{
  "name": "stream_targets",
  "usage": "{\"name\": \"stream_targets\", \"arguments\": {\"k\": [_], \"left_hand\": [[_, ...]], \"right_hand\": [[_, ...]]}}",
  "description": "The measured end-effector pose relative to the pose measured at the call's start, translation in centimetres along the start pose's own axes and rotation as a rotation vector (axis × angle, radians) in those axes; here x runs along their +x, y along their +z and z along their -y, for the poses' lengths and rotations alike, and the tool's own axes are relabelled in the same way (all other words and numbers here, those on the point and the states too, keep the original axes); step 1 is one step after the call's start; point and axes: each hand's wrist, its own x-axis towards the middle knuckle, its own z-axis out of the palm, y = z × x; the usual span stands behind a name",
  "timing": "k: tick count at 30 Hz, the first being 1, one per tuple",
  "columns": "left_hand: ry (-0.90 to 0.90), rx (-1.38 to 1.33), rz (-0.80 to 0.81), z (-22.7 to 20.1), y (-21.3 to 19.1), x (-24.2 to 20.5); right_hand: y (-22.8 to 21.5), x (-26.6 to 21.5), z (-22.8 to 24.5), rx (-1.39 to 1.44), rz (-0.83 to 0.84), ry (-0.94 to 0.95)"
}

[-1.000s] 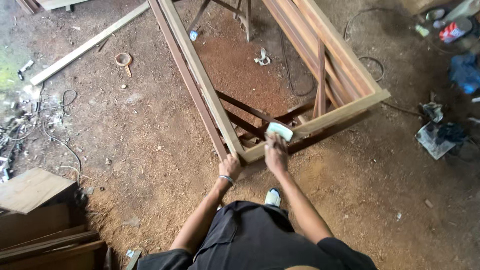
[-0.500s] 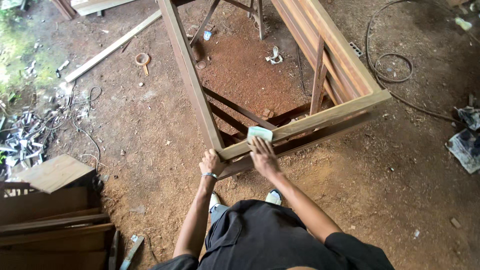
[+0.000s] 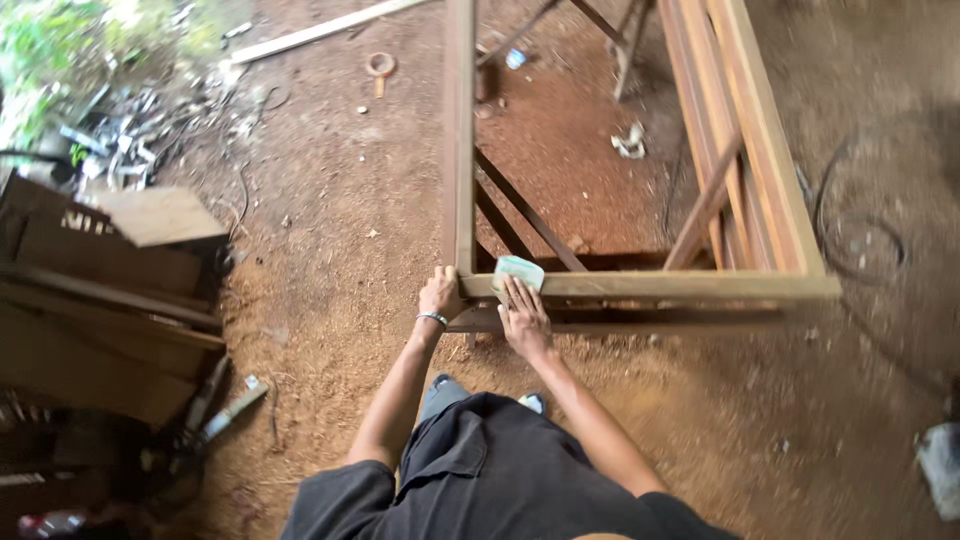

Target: The person sands the surface of a wooden furniture frame using sandpaper, moving the paper across various parts of the structure.

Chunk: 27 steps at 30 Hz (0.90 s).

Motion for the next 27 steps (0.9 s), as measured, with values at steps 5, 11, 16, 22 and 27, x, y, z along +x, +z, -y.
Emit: {"name": "stream_targets", "arguments": {"k": [5,11,16,22,27], "left_hand": [[0.020,0.017,-0.063,0.9,2.6,1.5],[0.054,0.009,-0.096,1.6,3.5,1.3],[0.124,0.122,0.021,1.5,3.6,3.2],[0.165,0.166,-0.095,1.9,4.1,2.5],[0.173,0.007,-0.025,1.6,3.8,2.6]], "right_hand": [[2.5,3.0,1.5,-0.004,-0.015,0.036],[0.4,0.1,3.4,-0.186,0.056,-0.094],[-1.4,1.9,1.5,-0.171,0.191,0.114],[1.6,5.2,5.1,-0.132,0.139,0.114],[-0.4,2.0,5.7,-0.128,0.075,0.042]]}}
